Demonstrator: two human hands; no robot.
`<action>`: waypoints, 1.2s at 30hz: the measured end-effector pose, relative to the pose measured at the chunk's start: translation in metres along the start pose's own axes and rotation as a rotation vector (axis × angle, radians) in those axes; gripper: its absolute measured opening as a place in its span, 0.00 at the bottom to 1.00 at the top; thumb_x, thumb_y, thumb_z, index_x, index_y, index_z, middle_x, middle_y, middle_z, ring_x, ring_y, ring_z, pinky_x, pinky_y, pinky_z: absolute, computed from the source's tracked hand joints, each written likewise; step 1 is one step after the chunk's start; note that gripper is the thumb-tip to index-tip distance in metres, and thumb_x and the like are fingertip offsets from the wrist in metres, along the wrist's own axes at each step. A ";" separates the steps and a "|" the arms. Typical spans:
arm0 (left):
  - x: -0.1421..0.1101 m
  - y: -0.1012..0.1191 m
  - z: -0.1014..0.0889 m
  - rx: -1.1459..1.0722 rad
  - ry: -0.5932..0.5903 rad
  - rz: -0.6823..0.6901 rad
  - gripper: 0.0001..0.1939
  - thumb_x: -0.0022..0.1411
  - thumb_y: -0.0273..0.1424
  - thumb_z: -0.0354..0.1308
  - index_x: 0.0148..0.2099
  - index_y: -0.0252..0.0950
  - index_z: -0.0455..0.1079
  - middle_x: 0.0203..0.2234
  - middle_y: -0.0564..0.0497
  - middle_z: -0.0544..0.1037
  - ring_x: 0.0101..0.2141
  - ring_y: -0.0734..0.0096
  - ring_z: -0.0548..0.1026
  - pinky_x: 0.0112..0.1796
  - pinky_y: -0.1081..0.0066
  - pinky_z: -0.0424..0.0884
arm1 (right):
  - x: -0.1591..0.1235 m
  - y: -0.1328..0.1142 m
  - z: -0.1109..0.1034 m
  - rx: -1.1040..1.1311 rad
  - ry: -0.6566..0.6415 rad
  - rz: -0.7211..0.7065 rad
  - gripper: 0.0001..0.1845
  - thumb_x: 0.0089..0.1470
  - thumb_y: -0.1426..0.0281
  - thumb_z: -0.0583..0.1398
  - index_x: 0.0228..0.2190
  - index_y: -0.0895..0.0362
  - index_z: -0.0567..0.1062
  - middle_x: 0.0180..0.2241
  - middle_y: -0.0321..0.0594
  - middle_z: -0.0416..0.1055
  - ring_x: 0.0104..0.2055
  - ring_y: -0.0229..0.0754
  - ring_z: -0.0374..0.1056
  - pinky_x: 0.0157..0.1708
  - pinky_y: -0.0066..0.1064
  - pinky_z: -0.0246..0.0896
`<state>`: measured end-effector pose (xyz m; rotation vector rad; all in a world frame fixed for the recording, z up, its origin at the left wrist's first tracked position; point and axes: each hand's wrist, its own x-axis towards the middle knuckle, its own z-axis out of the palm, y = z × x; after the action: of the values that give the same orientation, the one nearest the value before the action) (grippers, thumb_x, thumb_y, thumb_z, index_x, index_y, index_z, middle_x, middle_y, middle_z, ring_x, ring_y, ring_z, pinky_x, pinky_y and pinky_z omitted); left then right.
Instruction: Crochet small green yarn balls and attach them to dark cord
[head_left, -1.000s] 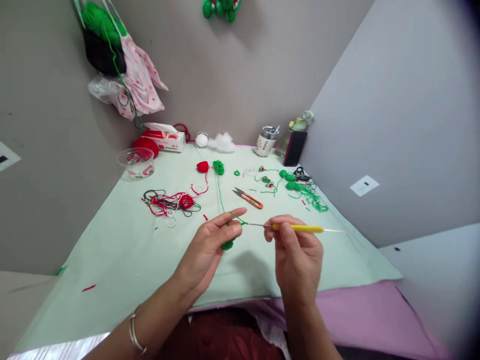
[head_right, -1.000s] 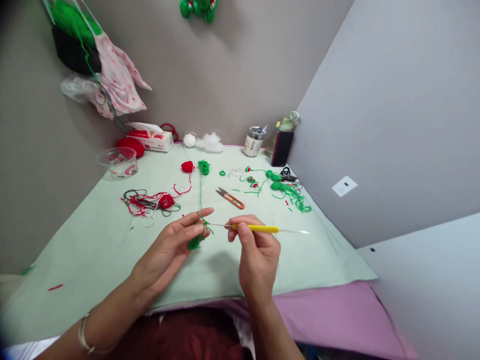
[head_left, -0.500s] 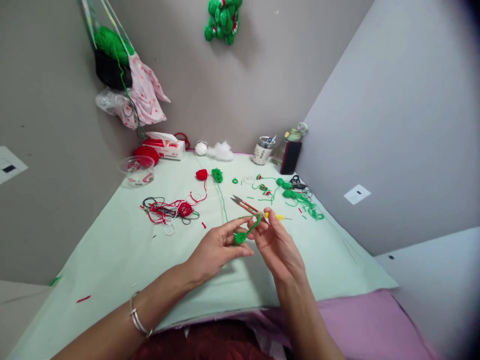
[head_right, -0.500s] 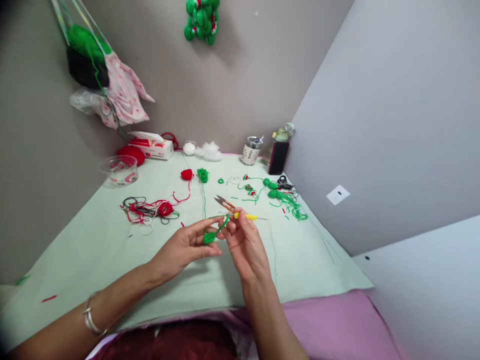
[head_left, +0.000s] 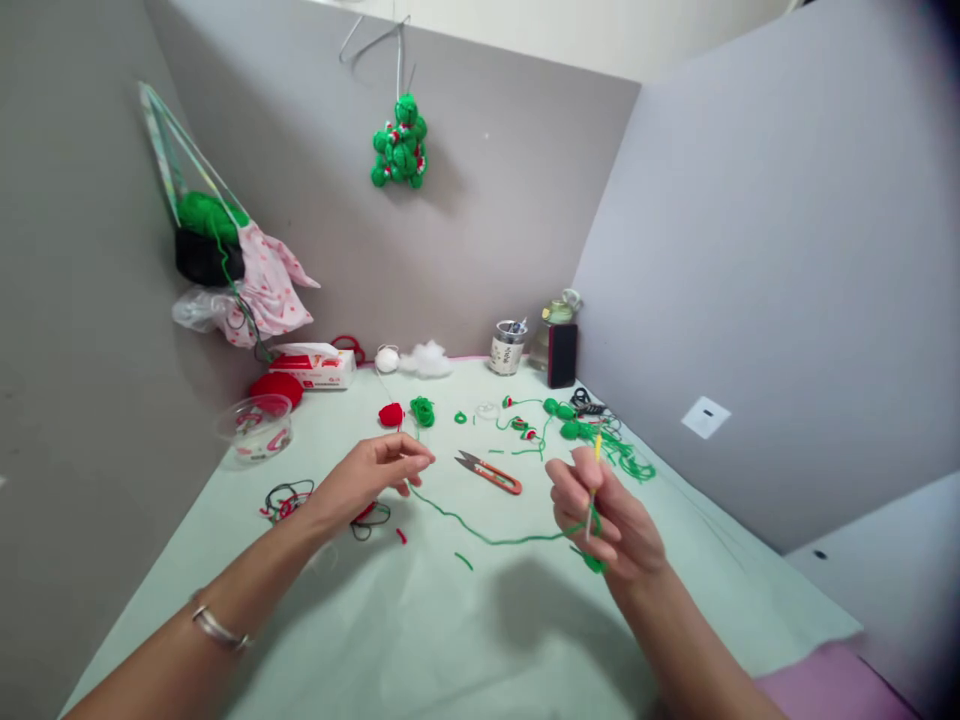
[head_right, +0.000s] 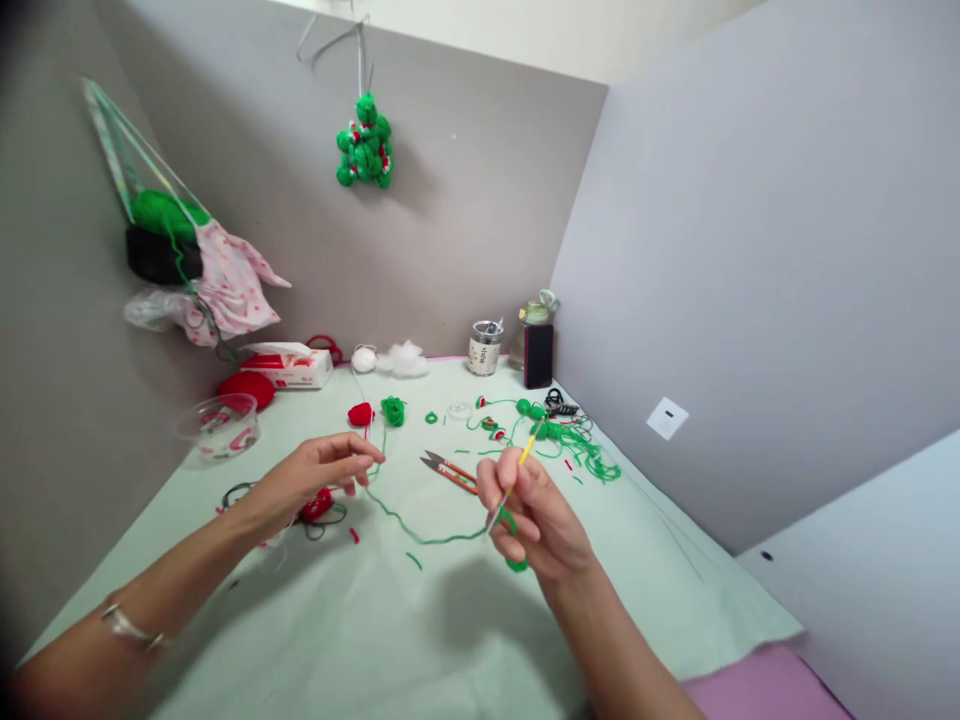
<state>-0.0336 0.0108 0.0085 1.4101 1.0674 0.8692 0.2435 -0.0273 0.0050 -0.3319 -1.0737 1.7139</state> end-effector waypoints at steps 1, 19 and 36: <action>0.015 -0.002 -0.002 0.092 0.051 0.046 0.14 0.57 0.42 0.63 0.38 0.35 0.77 0.32 0.48 0.78 0.32 0.68 0.73 0.36 0.69 0.68 | 0.006 -0.003 -0.004 -0.008 -0.059 0.015 0.15 0.57 0.60 0.64 0.27 0.56 0.69 0.24 0.26 0.65 0.12 0.21 0.32 0.08 0.14 0.47; 0.185 -0.060 0.044 0.685 0.191 0.084 0.01 0.56 0.27 0.60 0.33 0.34 0.71 0.35 0.45 0.78 0.39 0.62 0.74 0.41 0.67 0.67 | 0.049 0.023 -0.027 -0.003 0.333 0.057 0.14 0.50 0.61 0.69 0.29 0.58 0.75 0.26 0.33 0.70 0.17 0.23 0.41 0.14 0.16 0.50; -0.020 0.003 0.072 -0.355 0.089 0.028 0.12 0.55 0.35 0.68 0.37 0.35 0.70 0.21 0.55 0.73 0.23 0.76 0.73 0.29 0.73 0.70 | -0.004 0.030 0.035 -0.818 0.231 -0.426 0.10 0.63 0.74 0.58 0.39 0.54 0.80 0.36 0.40 0.73 0.22 0.30 0.64 0.20 0.26 0.63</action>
<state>0.0278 -0.0319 0.0038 1.0990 0.9073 1.0917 0.2029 -0.0498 -0.0002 -0.7300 -1.5044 0.7807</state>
